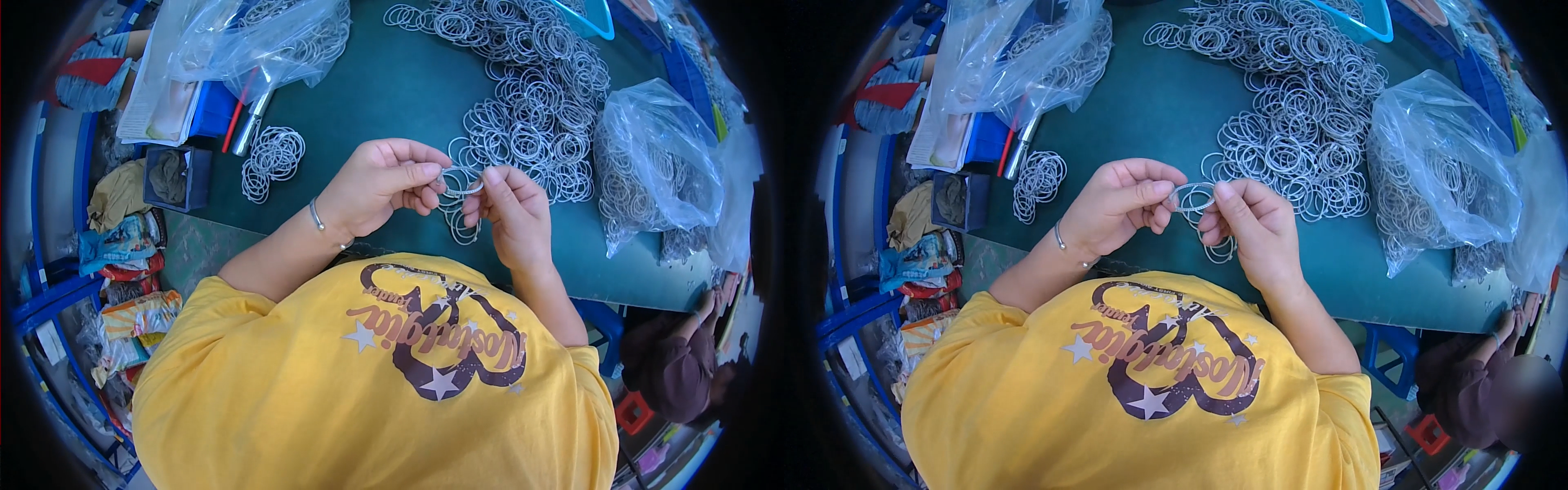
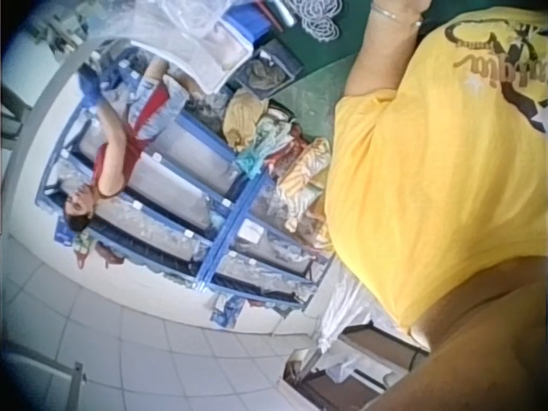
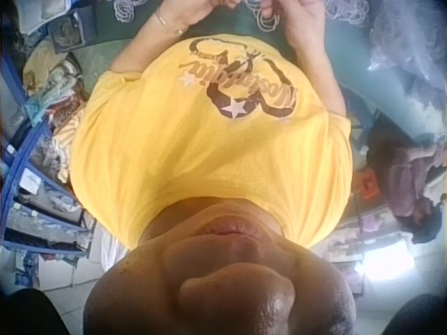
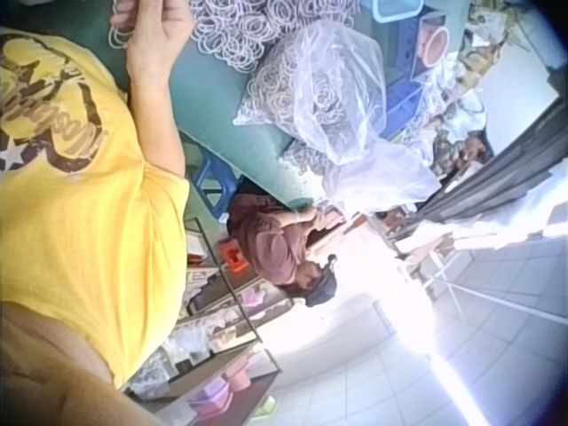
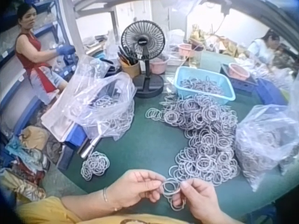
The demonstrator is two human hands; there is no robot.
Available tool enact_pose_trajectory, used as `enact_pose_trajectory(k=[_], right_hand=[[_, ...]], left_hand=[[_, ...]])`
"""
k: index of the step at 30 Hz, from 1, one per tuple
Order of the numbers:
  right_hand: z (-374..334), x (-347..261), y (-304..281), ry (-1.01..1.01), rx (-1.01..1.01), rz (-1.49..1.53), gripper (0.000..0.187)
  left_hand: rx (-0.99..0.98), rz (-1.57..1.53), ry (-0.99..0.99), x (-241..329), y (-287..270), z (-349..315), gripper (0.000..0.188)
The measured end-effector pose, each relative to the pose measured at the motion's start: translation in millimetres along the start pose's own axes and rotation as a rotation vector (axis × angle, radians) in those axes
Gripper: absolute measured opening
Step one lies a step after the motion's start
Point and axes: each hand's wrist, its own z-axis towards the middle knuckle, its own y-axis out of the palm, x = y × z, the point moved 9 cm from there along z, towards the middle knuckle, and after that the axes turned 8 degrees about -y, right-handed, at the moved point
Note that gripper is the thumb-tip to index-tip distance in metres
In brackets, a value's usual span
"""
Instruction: The person assembles keychains by hand, picking up metal rings and sliding smaller rings or components onto them at a workstation.
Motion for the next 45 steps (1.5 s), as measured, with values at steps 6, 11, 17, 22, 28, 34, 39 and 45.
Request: enact_pose_trajectory(k=[6, 11, 17, 22, 28, 34, 39, 45], right_hand=[[2.2, 1.0, -0.9, -0.02, -0.018, -0.041, 0.022], [-2.2, -15.8, 5.6, -0.225, -0.043, -0.387, 0.013], [-0.4, -29.4, -1.6, -0.356, 0.035, -0.307, 0.01], [-4.4, -41.1, -17.4, -0.476, 0.099, -0.546, 0.004], [5.2, -44.8, 26.3, -0.823, -0.182, -1.195, 0.015], [19.3, -20.8, 42.2, -0.748, -0.307, -1.482, 0.016], [12.5, -27.2, 39.2, -0.828, -0.271, -1.339, 0.014], [8.5, -47.8, 18.2, -0.779, -0.084, -1.056, 0.021]], left_hand=[[-0.035, -0.041, -0.032, -2.1, 0.3, 1.3, 0.02], [0.191, 0.494, 0.427, 26.5, 6.5, -14.4, 0.018], [0.992, 1.248, 1.43, 166.8, 3.3, -101.3, 0.014], [1.3, 1.638, 1.1, 228.0, -75.9, -84.9, 0.017], [0.7, 1.29, 1.057, 152.9, -17.6, -51.2, 0.011], [0.173, 1.252, 0.554, 42.0, 13.5, 0.5, 0.025], [0.182, 0.999, 0.347, 16.6, 1.7, 5.6, 0.02], [0.302, 0.804, 0.383, 24.8, -10.1, 1.8, 0.01]])
